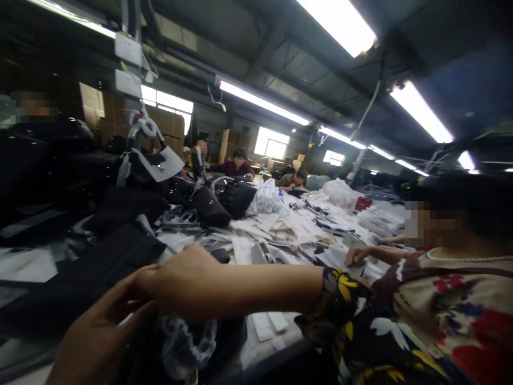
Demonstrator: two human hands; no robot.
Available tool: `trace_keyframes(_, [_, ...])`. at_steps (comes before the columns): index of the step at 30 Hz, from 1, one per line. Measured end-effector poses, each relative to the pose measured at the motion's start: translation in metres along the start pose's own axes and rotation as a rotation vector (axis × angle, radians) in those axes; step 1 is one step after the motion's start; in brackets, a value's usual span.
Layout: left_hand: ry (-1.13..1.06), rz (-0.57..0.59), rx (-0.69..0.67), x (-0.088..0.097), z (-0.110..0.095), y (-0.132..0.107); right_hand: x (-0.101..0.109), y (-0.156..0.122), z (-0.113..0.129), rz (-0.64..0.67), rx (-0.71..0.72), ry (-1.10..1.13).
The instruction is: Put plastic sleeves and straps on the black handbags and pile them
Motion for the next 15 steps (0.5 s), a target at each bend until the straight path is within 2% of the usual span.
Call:
trace_keyframes(3, [-0.017,0.093,0.056,0.008,0.0,-0.002,0.01,0.0,-0.011,-0.028,0.006,-0.023])
trace_keyframes(5, [-0.031,0.127,0.046,0.018,0.01,-0.002,0.017,-0.001,-0.021,-0.035,-0.032,-0.016])
trace_keyframes(10, [0.03,0.158,0.191,0.058,0.072,-0.017,0.02,-0.004,-0.042,-0.057,-0.09,0.134])
trace_keyframes(13, [0.034,0.343,0.205,0.067,0.095,-0.033,0.009,-0.002,-0.048,-0.05,-0.047,0.232])
trace_keyframes(15, [0.024,0.424,0.166,0.065,0.094,-0.039,0.003,0.001,-0.05,-0.068,0.019,0.327])
Point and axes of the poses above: each hand's wrist, its own y-axis towards the middle knuckle, its own x-axis out of the back of the hand, z = x × y, the point moved 3 cm from there along y, towards the middle knuckle, and after that the axes turned 13 degrees about y, right-handed, at the moved point
